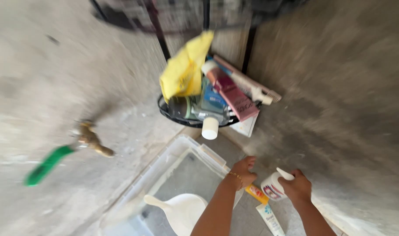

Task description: Tidying and organizing toiletries on a shelf and picking up items from the bathroom floor.

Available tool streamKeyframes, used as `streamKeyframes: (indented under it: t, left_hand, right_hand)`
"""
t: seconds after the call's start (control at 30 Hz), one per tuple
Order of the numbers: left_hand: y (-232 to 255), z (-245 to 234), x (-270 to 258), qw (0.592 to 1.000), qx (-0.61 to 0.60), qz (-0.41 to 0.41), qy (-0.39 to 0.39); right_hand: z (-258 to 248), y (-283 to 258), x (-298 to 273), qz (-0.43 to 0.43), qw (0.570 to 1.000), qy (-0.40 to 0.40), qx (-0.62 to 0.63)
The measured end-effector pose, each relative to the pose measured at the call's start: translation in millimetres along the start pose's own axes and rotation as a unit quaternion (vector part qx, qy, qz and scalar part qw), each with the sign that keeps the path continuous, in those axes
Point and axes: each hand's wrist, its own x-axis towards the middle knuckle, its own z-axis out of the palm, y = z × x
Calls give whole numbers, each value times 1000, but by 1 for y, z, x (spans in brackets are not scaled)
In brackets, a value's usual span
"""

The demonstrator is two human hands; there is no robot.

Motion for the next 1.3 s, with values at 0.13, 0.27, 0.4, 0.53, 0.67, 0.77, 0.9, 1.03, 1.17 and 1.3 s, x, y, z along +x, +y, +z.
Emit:
streamKeyframes:
  t: [0.13,0.27,0.4,0.53,0.67,0.77,0.9,1.03,1.17,1.3]
  left_hand:
    - [57,-17,-32,1000,1,31,2]
    - [136,-23,-73,992,42,120,5]
    - [253,-44,-146,980,76,181,34]
    - [339,-68,-181,975,60,214,30]
    - [391,-83,-174,939,141,313,-4]
    - [455,-103,-193,925,165,341,-7]
    - [546,-138,-222,931,140,336,-24]
    - [610,-179,-242,930,147,336,39]
    - [643,-221,-261,930,126,328,108]
    - [654,-262,-279,921,136,309,193]
  right_hand:
    - [-80,-50,-56,9,999,17,40]
    - [-159,-90,-99,-19,995,53,80]
    - [-241,-140,-132,-102,988,96,69]
    - [-325,-214,-167,-172,977,117,34]
    - [-401,-272,-178,-276,952,129,27]
    - [-462,-320,-188,-336,934,123,-7]
    - [-533,-403,-217,-392,915,97,0]
    - [-592,-474,-242,-405,910,91,2]
    - [-622,-527,-250,-461,882,60,72]
    - [-618,-577,-251,-507,855,-8,104]
